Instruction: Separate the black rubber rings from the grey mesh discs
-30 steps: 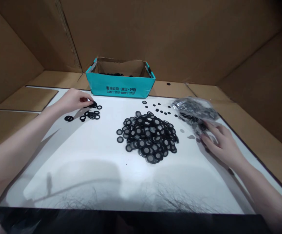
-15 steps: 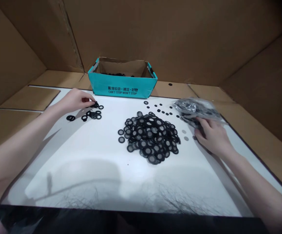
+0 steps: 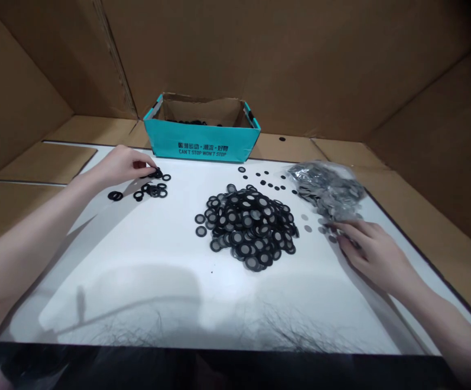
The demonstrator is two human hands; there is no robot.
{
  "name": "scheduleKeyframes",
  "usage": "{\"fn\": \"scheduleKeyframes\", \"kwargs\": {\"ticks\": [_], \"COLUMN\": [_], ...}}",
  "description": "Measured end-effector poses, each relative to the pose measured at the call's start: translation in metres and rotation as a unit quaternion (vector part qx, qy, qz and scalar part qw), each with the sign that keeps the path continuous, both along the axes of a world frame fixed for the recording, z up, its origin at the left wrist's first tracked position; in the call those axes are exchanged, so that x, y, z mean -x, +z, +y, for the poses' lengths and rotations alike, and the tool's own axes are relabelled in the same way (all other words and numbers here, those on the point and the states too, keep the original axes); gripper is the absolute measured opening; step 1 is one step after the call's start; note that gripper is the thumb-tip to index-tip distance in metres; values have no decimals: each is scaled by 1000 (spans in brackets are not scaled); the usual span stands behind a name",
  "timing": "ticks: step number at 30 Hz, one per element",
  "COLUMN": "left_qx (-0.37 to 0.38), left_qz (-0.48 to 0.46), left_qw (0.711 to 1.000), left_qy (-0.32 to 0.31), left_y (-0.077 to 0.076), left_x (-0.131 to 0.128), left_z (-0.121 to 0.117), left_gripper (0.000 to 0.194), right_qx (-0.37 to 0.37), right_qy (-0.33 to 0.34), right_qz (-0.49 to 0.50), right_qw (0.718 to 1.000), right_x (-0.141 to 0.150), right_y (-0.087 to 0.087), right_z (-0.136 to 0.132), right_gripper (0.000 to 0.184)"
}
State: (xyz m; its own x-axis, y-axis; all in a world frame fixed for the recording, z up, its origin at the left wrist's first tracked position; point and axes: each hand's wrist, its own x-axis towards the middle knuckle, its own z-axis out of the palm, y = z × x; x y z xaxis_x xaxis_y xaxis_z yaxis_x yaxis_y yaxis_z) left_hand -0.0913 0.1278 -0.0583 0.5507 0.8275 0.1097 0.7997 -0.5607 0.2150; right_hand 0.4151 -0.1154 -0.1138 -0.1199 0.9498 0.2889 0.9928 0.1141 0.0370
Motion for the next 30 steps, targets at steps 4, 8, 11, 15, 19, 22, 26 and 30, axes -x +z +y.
{"fn": "scheduleKeyframes", "kwargs": {"ticks": [4, 8, 11, 15, 19, 22, 26, 30], "left_qx": [6, 14, 19, 21, 14, 13, 16, 14], "left_qz": [-2, -6, -7, -12, -12, -10, -6, -8], "left_qw": [1000, 1000, 1000, 1000, 1000, 1000, 1000, 1000], "left_qy": [-3, -9, -9, -8, -6, -10, -14, -12], "left_y": [3, 5, 5, 3, 0, 1, 5, 6], "left_x": [-2, -3, -4, -3, -1, -2, -3, -3], "left_z": [-3, -5, -6, -3, 0, -1, -5, -5], "left_gripper": [41, 41, 40, 41, 40, 40, 40, 42], "right_qx": [-12, 26, 51, 69, 54, 36, 39, 33], "right_qy": [7, 20, -21, -30, -27, -22, -5, -13], "right_qz": [6, 0, -17, -22, -19, -22, -31, -42], "right_qw": [1000, 999, 998, 997, 998, 999, 999, 998], "right_x": [18, 32, 29, 19, 19, 27, 40, 42], "right_y": [5, -6, -17, -19, -9, -5, -12, -18], "right_z": [1, 10, 12, 2, -10, -7, 5, 4], "right_gripper": [36, 49, 55, 54, 48, 47, 51, 49]}}
